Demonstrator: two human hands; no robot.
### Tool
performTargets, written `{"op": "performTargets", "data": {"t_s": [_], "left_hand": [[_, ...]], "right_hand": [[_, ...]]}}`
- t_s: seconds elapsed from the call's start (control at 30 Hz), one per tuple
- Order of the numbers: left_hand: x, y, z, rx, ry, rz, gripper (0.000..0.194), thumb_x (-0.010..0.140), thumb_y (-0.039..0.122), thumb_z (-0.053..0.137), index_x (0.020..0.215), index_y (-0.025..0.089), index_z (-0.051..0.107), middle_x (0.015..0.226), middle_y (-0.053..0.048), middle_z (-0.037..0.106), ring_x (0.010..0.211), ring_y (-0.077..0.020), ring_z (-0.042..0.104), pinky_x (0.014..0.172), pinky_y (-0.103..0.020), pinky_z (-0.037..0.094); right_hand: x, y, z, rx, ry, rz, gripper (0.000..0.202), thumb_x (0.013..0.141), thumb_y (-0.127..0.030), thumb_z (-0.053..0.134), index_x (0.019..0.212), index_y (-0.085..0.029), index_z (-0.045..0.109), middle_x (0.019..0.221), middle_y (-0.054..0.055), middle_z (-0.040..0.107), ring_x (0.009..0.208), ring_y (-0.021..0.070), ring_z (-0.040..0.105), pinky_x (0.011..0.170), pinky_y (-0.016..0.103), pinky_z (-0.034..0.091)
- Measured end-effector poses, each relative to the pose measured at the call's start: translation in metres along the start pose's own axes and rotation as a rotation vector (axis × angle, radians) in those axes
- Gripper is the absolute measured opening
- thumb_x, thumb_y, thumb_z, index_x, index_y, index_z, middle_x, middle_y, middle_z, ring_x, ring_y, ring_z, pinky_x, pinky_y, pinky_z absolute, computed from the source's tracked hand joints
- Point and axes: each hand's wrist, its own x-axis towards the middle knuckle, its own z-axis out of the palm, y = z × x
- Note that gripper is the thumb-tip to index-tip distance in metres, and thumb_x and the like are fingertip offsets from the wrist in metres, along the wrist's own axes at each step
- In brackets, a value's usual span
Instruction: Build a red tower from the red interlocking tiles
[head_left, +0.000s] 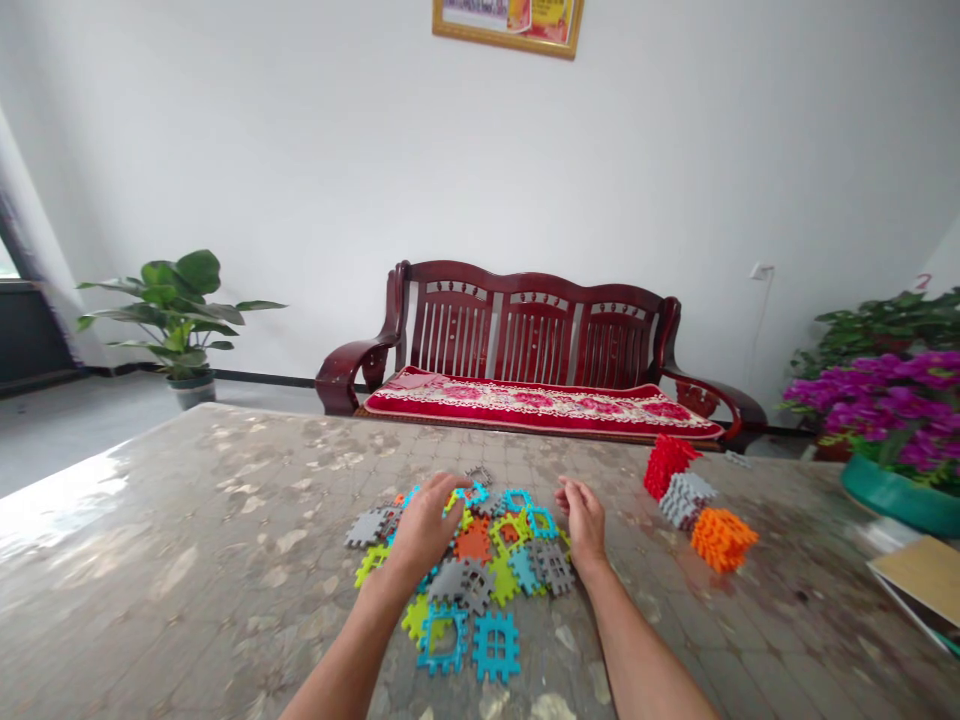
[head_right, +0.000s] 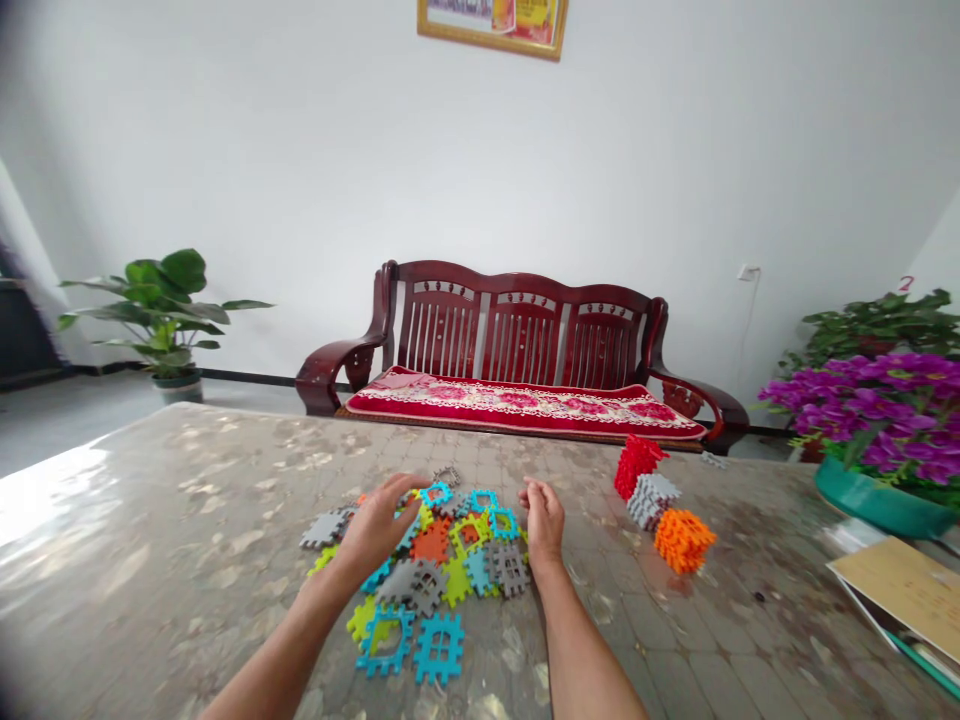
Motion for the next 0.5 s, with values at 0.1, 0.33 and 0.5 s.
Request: {"op": "performTargets", "data": {"t_s": [0.1, 0.33, 0.5], "left_hand": [[0.000, -0.016, -0.015, 0.201, 0.123, -0.191, 0.034, 0.087, 0.026, 0.049, 0.115, 0.025, 0.068, 0.122, -0.007, 0.069, 0.118, -0.0256, 0.059, 0.106, -0.042, 0.040], [-0.012, -0.059, -0.014, 0.367, -0.042, -0.445, 0.051, 0.092, 0.053, 0.041, 0.134, 0.029, 0.058, 0.142, -0.011, 0.057, 0.138, -0.0356, 0.040, 0.111, -0.066, 0.020], [-0.012, -0.050, 0.004, 0.314, -0.117, -0.315, 0.054, 0.093, 0.051, 0.039, 0.138, 0.027, 0.054, 0.144, -0.012, 0.054, 0.138, -0.0318, 0.043, 0.113, -0.056, 0.027]], "right_hand": [[-0.001, -0.001, 0.002, 0.036, -0.022, 0.004, 0.048, 0.071, -0.060, 0.057, 0.091, -0.018, 0.071, 0.081, 0.007, 0.074, 0.083, 0.0247, 0.068, 0.074, 0.035, 0.053], [-0.020, 0.000, 0.024, 0.072, -0.200, -0.007, 0.048, 0.079, -0.058, 0.054, 0.102, -0.019, 0.070, 0.101, 0.008, 0.075, 0.099, 0.0237, 0.066, 0.089, 0.035, 0.051], [-0.023, 0.002, 0.026, 0.109, -0.116, -0.029, 0.049, 0.081, -0.056, 0.052, 0.105, -0.017, 0.069, 0.100, 0.009, 0.074, 0.099, 0.0237, 0.066, 0.089, 0.036, 0.051]]}}
